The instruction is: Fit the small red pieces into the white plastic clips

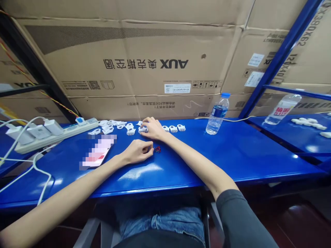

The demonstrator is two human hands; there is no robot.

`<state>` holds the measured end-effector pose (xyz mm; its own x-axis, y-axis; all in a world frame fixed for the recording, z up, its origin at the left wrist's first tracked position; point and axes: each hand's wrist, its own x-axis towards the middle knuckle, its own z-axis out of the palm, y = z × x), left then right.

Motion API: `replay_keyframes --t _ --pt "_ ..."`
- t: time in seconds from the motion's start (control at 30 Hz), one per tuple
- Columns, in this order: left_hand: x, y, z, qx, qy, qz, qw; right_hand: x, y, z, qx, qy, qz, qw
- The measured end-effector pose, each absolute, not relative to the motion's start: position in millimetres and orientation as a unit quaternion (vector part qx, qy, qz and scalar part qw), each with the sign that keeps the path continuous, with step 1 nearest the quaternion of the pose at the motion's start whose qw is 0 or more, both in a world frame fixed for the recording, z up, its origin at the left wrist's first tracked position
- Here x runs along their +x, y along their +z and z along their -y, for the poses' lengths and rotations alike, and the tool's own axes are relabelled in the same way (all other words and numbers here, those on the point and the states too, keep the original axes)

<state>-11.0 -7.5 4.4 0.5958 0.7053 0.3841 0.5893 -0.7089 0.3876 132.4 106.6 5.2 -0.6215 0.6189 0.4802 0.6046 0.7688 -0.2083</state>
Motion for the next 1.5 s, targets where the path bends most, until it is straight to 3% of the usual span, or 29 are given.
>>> replay_keyframes --t 0.2,0.37,0.57,0.83,1.13,1.5 --pt "-10 7 9 0.858 0.368 -0.353 0.061 105 12 -105 -0.312 0.014 0.918 0.243" --pt "-10 8 9 0.847 0.386 -0.365 0.034 88 12 -106 -0.309 0.021 0.922 0.231" --pt "-11 7 6 0.834 0.41 -0.369 0.016 97 12 -102 -0.321 0.043 0.902 0.284" --pt "-9 9 6 0.802 0.433 -0.409 0.04 173 4 -62 -0.272 0.012 0.881 0.386" --pt "-7 5 2 0.791 0.392 -0.463 0.077 223 14 -20 -0.265 -0.096 0.886 0.368" --pt "-6 10 1 0.764 0.382 -0.508 0.107 212 21 -15 -0.263 -0.117 0.885 0.366"
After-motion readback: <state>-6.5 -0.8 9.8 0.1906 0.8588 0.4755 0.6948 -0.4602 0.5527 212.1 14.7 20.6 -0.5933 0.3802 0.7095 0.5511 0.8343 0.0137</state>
